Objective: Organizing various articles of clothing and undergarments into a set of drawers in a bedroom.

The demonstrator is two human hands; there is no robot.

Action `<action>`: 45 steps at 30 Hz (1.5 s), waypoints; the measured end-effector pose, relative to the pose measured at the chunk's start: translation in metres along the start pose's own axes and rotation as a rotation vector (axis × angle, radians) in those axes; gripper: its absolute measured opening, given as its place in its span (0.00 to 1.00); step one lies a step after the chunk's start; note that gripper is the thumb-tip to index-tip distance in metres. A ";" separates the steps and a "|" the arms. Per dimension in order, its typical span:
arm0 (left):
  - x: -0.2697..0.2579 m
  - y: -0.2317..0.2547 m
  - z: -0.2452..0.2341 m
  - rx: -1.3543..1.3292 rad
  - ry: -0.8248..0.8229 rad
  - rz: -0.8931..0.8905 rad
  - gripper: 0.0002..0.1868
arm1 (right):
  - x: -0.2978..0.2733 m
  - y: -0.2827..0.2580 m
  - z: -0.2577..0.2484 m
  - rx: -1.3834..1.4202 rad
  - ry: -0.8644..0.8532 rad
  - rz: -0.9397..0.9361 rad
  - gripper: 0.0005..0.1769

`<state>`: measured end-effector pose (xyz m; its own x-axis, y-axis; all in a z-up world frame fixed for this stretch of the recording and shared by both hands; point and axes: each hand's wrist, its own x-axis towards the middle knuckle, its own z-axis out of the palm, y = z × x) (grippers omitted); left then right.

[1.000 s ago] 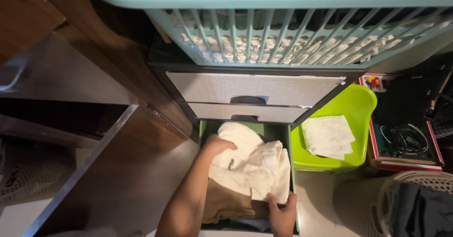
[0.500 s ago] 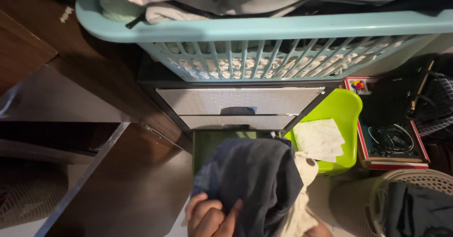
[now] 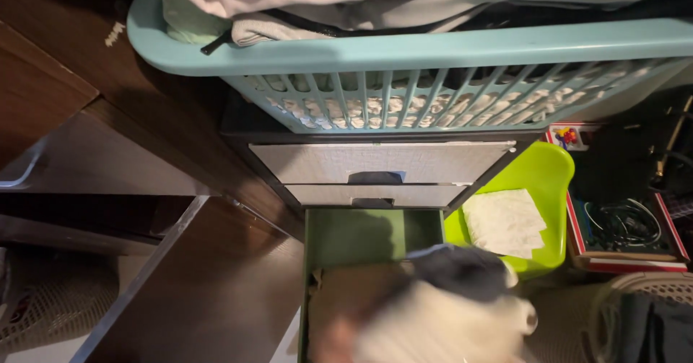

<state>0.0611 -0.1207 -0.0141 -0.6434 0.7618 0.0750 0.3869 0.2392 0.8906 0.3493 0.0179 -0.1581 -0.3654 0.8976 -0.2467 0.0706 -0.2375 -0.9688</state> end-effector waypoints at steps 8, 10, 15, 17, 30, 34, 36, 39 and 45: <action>0.120 -0.036 0.003 0.121 0.169 -0.407 0.41 | 0.103 -0.091 0.136 -0.890 0.321 -0.411 0.62; 0.107 -0.072 0.032 0.430 0.222 -0.061 0.46 | 0.103 -0.087 0.150 -0.911 0.356 -0.744 0.42; 0.137 -0.108 0.079 0.656 -0.100 -0.119 0.41 | 0.136 -0.046 0.176 -1.366 -0.137 -0.639 0.40; 0.166 -0.102 0.083 0.716 -0.194 -0.215 0.44 | 0.156 -0.068 0.192 -1.501 -0.230 -0.496 0.41; 0.264 -0.189 0.096 0.716 -0.554 -0.091 0.51 | 0.225 -0.012 0.189 -1.453 -0.292 -0.202 0.50; 0.215 -0.194 0.088 0.692 -0.309 0.425 0.27 | 0.169 -0.054 0.169 -0.944 -0.393 -0.428 0.49; 0.162 -0.112 0.032 0.513 -0.511 0.256 0.38 | 0.122 -0.087 0.156 -0.961 -0.580 -0.484 0.56; 0.086 -0.110 0.000 0.570 -0.563 0.342 0.61 | 0.089 -0.080 0.135 -1.080 -0.781 -0.443 0.65; 0.027 -0.123 0.010 1.026 -0.235 0.482 0.37 | 0.071 -0.015 0.108 -1.356 -0.689 -0.402 0.46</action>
<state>0.0026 -0.1240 -0.1262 -0.1863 0.9744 0.1261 0.9823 0.1876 0.0017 0.2224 0.0455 -0.1590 -0.8739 0.3923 -0.2871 0.4778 0.8022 -0.3582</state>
